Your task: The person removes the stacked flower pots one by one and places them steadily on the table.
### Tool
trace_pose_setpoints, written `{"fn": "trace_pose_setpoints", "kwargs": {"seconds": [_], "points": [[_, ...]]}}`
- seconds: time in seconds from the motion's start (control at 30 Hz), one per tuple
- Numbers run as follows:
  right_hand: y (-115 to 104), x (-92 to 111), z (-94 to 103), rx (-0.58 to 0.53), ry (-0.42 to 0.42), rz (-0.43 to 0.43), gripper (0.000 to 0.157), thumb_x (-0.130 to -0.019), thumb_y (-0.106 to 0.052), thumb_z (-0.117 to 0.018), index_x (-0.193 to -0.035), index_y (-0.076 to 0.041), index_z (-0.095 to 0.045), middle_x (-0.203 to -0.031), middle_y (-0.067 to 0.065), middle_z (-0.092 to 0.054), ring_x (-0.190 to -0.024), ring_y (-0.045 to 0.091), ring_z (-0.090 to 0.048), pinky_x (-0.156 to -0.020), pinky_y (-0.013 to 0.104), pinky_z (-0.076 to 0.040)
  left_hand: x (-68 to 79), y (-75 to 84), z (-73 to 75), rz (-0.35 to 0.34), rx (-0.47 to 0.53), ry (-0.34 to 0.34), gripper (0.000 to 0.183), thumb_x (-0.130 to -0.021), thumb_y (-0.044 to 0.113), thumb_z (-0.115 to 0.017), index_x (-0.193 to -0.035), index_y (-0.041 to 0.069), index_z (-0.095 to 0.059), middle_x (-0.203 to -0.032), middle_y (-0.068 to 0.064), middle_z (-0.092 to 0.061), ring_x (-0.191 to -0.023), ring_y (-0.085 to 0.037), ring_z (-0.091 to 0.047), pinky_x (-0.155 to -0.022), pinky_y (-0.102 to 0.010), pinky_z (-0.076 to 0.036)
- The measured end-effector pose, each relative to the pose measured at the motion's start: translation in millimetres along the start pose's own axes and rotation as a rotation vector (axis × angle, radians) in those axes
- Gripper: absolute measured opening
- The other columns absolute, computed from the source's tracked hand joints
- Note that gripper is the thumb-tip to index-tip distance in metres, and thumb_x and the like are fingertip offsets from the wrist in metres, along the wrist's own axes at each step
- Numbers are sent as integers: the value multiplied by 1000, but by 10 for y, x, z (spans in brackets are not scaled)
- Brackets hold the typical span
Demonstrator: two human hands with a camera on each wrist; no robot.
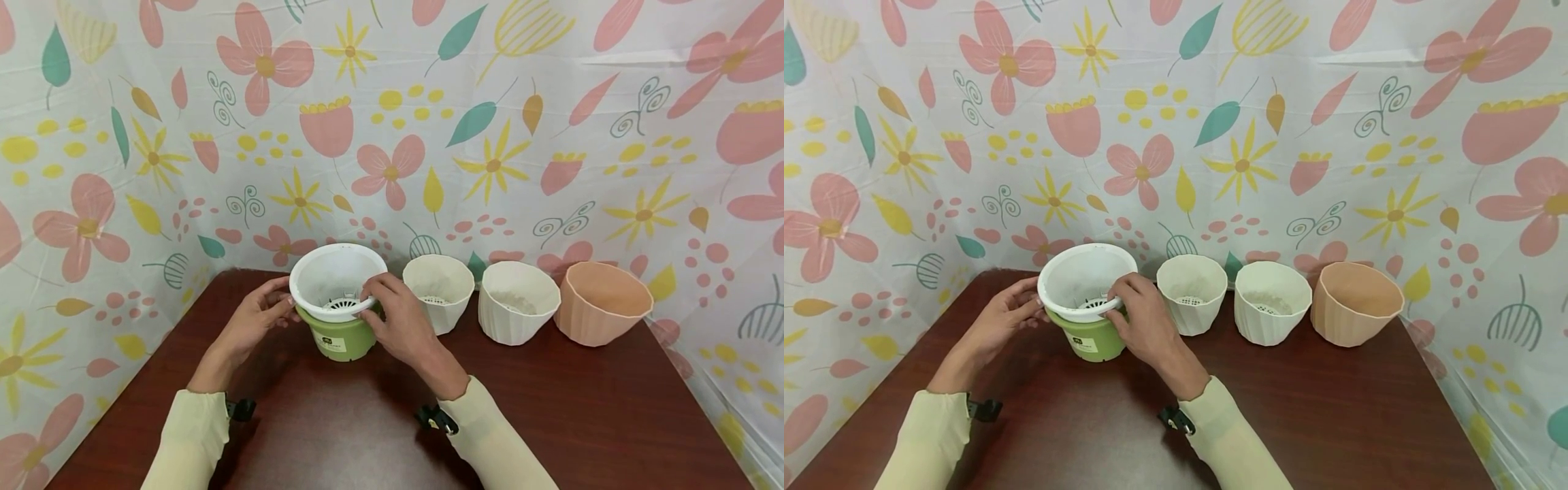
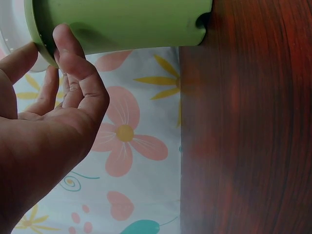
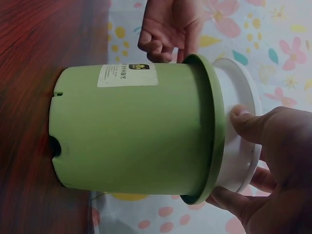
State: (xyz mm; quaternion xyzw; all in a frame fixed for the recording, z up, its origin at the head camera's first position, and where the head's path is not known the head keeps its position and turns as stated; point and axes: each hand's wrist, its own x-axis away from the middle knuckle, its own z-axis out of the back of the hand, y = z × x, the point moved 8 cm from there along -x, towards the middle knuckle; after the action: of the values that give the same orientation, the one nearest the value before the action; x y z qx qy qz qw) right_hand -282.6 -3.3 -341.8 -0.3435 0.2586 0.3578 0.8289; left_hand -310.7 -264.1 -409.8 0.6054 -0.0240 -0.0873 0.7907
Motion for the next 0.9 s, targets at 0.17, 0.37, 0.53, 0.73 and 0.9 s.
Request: {"fn": "trace_pose_setpoints", "kwargs": {"seconds": [0.17, 0.37, 0.53, 0.73, 0.9], "points": [[0, -4, 21, -12, 13, -5, 23, -86, -5, -89, -97, -11, -69, -107, 2, -62, -104, 18, -64, -90, 35, -59, -13, 2, -7, -4, -1, -7, 57, -108, 32, -65, -159, 14, -46, -123, -10, -68, -98, -23, -73, -87, -40, -61], [5, 6, 9, -5, 7, -29, 23, -86, -8, -90, -98, -11, -71, -108, 2, -61, -105, 18, -63, -87, 34, -59, -7, 0, -6, -1, -1, -5, 57, -108, 31, -65, -159, 14, -46, -122, -10, -68, -98, -23, -73, -87, -39, -61], [0, 15, -1, -5, 9, -35, 23, -86, -8, -90, -98, -11, -71, -107, 3, -60, -105, 18, -63, -87, 34, -60, 6, -20, 0, 9, 2, -6, 57, -108, 30, -64, -159, 13, -45, -121, -9, -68, -97, -22, -73, -88, -40, -61], [-3, 5, 14, -15, 22, -31, 21, -87, -5, -89, -98, -11, -71, -108, 3, -60, -104, 18, -63, -88, 34, -60, 10, -11, 5, 6, 4, -4, 56, -108, 29, -65, -158, 13, -45, -122, -11, -68, -98, -24, -73, -89, -42, -61], [-17, -11, 47, -41, 41, -10, 21, -87, -3, -88, -97, -11, -71, -109, 4, -60, -104, 18, -62, -87, 33, -59, -2, -5, -1, 7, -1, -5, 57, -108, 31, -65, -159, 14, -45, -126, -15, -67, -99, -26, -73, -90, -44, -61]]}}
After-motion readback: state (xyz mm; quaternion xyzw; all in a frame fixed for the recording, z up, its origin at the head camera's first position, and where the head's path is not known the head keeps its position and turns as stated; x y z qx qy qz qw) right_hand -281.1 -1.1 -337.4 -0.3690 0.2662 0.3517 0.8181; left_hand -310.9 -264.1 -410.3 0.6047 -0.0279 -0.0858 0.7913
